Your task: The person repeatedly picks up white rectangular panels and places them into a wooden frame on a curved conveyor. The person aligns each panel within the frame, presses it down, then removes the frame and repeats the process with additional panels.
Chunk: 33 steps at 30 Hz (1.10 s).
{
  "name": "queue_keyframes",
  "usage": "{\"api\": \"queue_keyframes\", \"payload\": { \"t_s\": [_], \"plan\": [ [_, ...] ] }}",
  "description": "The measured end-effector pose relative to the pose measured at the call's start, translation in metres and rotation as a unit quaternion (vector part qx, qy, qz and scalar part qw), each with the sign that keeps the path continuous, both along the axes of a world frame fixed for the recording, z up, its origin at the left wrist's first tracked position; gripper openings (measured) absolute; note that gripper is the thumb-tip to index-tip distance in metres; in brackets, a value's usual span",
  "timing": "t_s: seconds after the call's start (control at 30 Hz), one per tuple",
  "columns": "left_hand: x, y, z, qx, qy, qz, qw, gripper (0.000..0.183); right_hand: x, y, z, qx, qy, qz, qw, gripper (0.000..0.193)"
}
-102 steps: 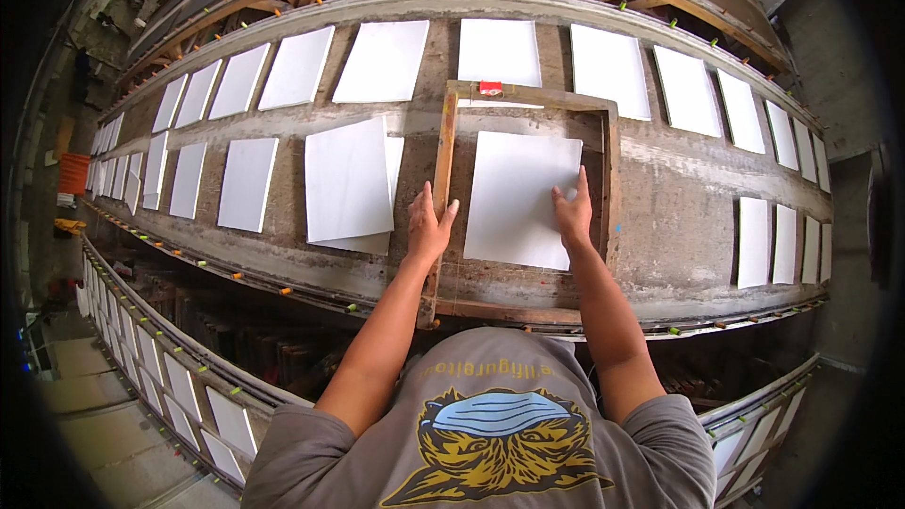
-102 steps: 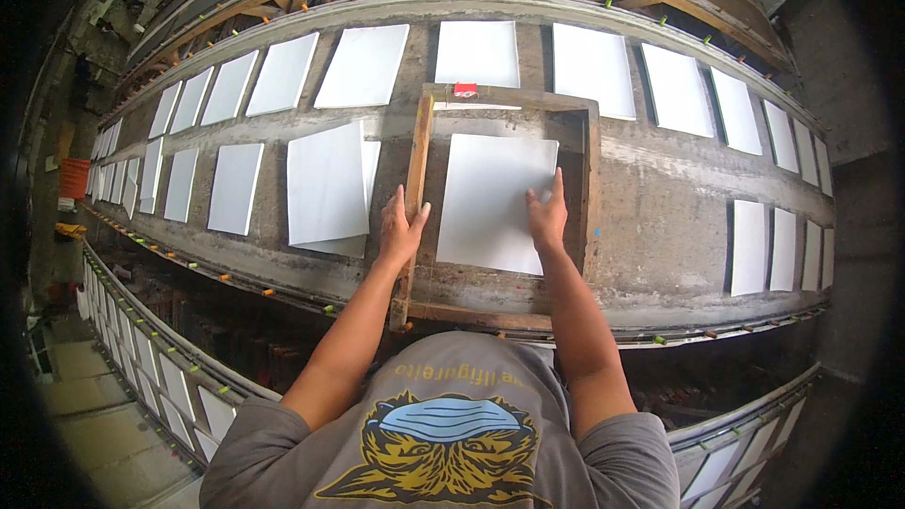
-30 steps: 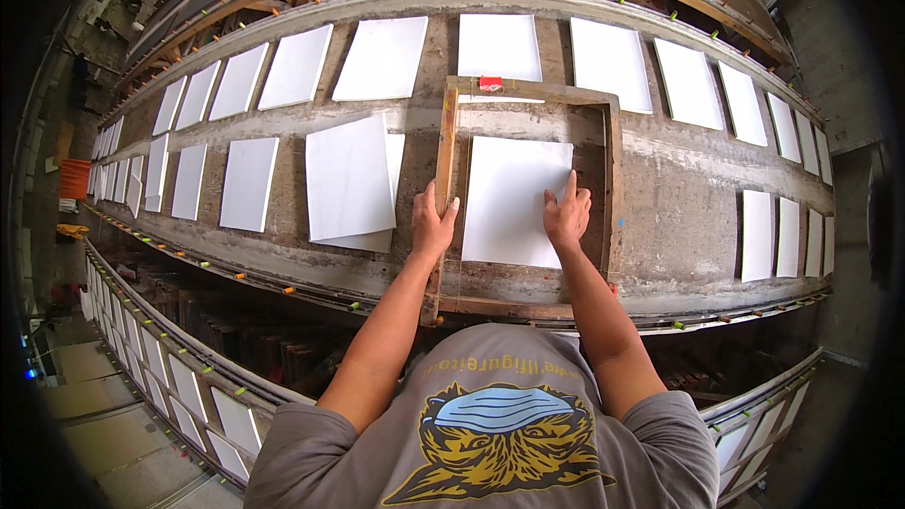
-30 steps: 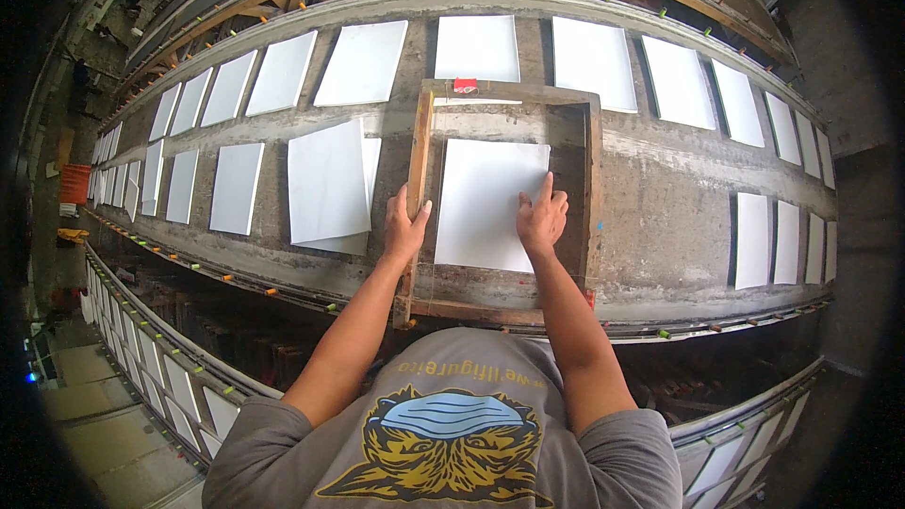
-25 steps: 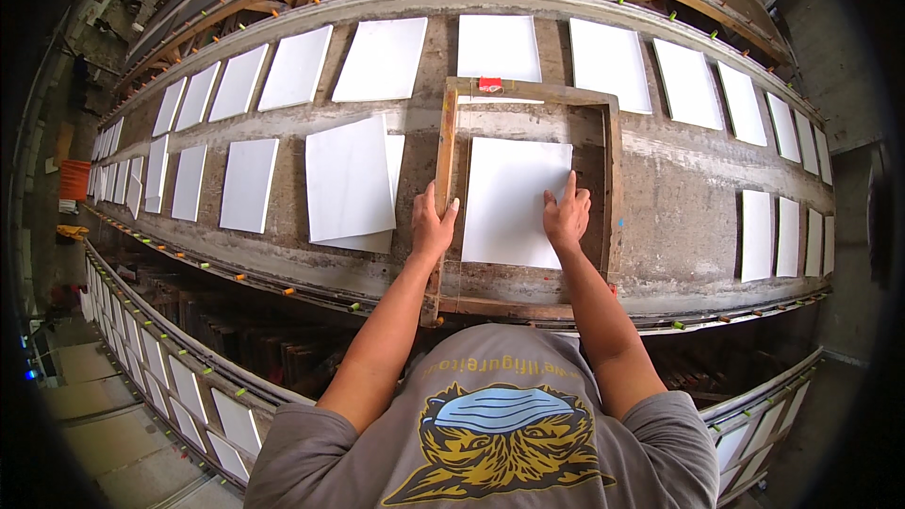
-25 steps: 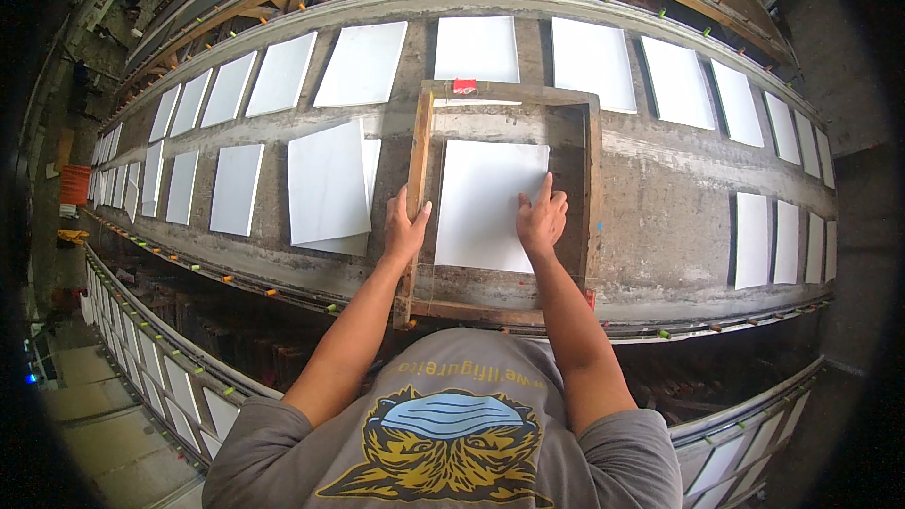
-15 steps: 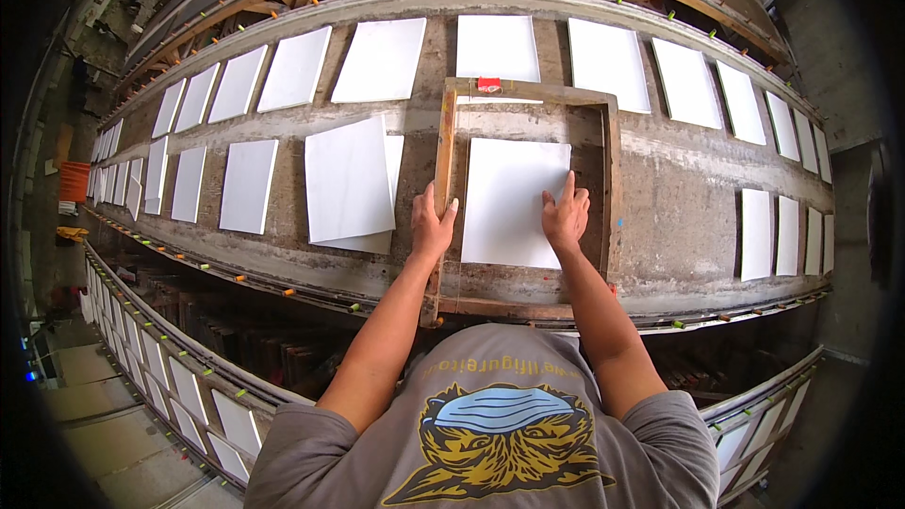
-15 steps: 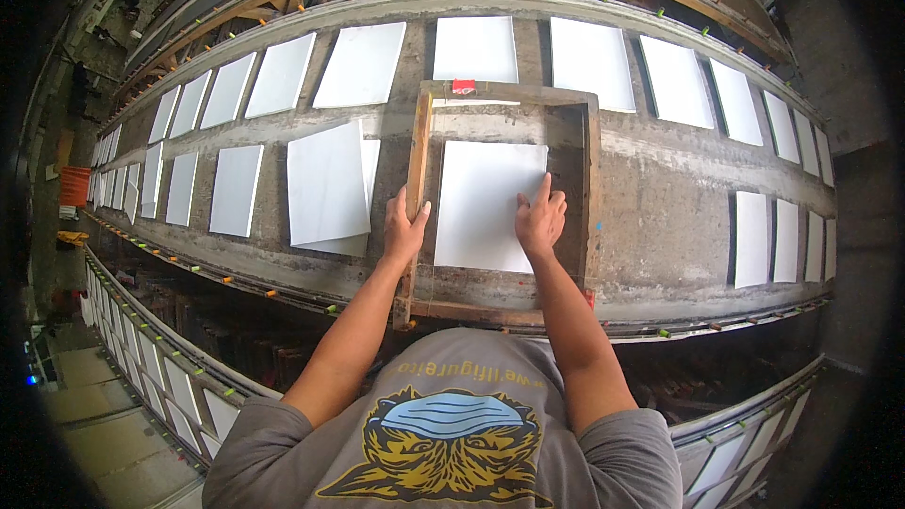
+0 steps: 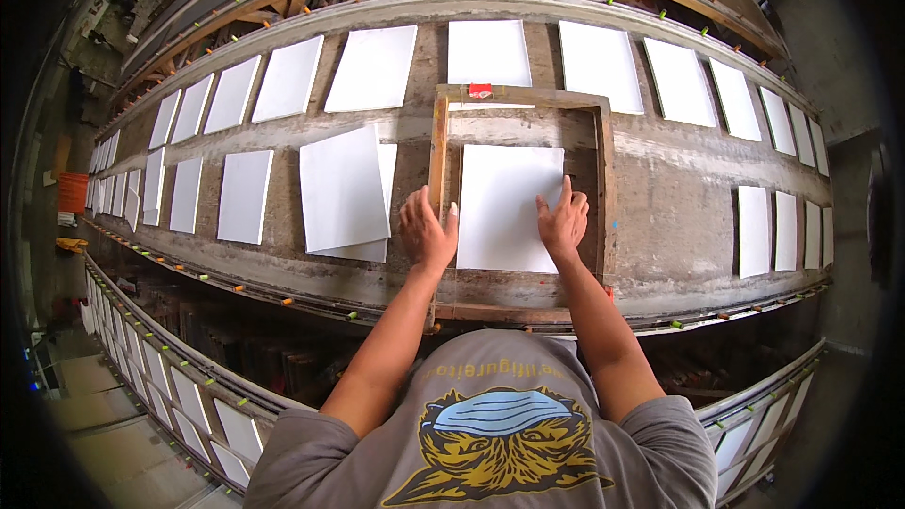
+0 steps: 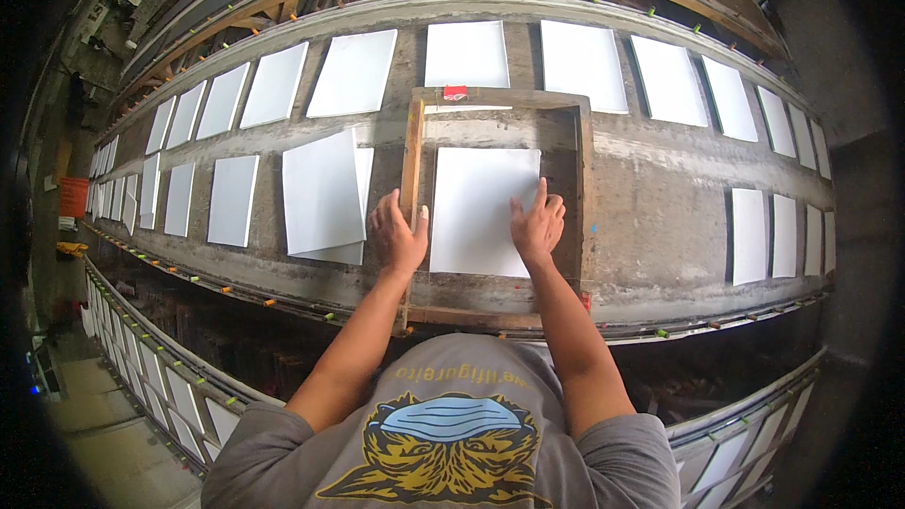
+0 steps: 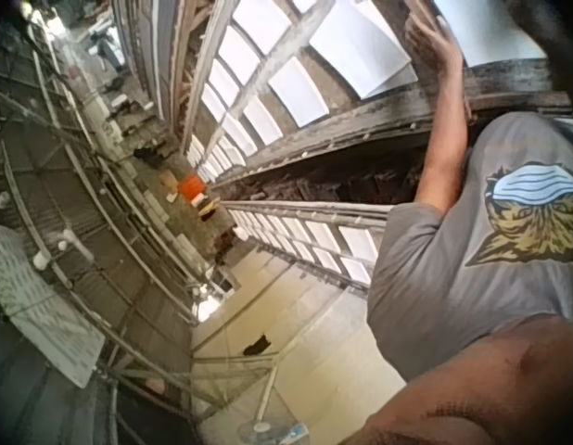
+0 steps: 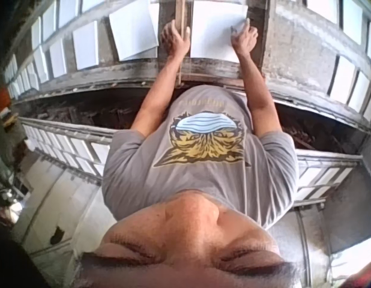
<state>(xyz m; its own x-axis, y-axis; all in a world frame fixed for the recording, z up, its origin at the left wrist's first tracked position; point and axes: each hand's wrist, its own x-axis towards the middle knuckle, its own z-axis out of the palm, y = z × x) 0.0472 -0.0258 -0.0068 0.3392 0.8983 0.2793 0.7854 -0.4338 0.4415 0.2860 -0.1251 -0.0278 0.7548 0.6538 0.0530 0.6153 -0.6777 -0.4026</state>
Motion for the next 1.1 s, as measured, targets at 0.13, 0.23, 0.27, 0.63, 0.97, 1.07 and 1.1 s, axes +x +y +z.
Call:
{"api": "queue_keyframes", "payload": {
  "t_s": [0.13, 0.23, 0.27, 0.63, 0.97, 1.07, 1.1],
  "plan": [
    [0.040, -0.012, 0.004, -0.044, 0.094, -0.107, 0.989, 0.067, 0.002, -0.005, -0.002, -0.011, 0.005, 0.009, 1.000, 0.077],
    [0.078, -0.016, -0.011, -0.096, 0.181, -0.139, 0.969, 0.073, 0.002, -0.005, -0.004, -0.018, -0.009, 0.011, 1.000, 0.075],
    [0.084, -0.016, -0.016, -0.107, 0.187, -0.132, 0.968, 0.073, 0.001, -0.005, -0.002, -0.014, -0.012, 0.014, 1.000, 0.075],
    [0.088, -0.020, -0.026, -0.128, 0.159, -0.144, 0.968, 0.074, -0.002, 0.007, -0.006, -0.080, -0.010, 0.203, 0.976, 0.079],
    [0.090, -0.016, -0.027, -0.122, 0.192, -0.145, 0.963, 0.077, 0.055, 0.098, -0.009, -0.059, -0.054, 0.152, 0.985, 0.081],
    [0.091, -0.017, -0.029, -0.135, 0.227, -0.144, 0.954, 0.077, 0.033, 0.063, -0.014, -0.081, -0.042, 0.177, 0.980, 0.083],
    [0.093, -0.017, -0.029, -0.140, 0.224, -0.142, 0.954, 0.077, 0.022, 0.046, -0.016, -0.082, -0.036, 0.193, 0.977, 0.084]
  ]
}}
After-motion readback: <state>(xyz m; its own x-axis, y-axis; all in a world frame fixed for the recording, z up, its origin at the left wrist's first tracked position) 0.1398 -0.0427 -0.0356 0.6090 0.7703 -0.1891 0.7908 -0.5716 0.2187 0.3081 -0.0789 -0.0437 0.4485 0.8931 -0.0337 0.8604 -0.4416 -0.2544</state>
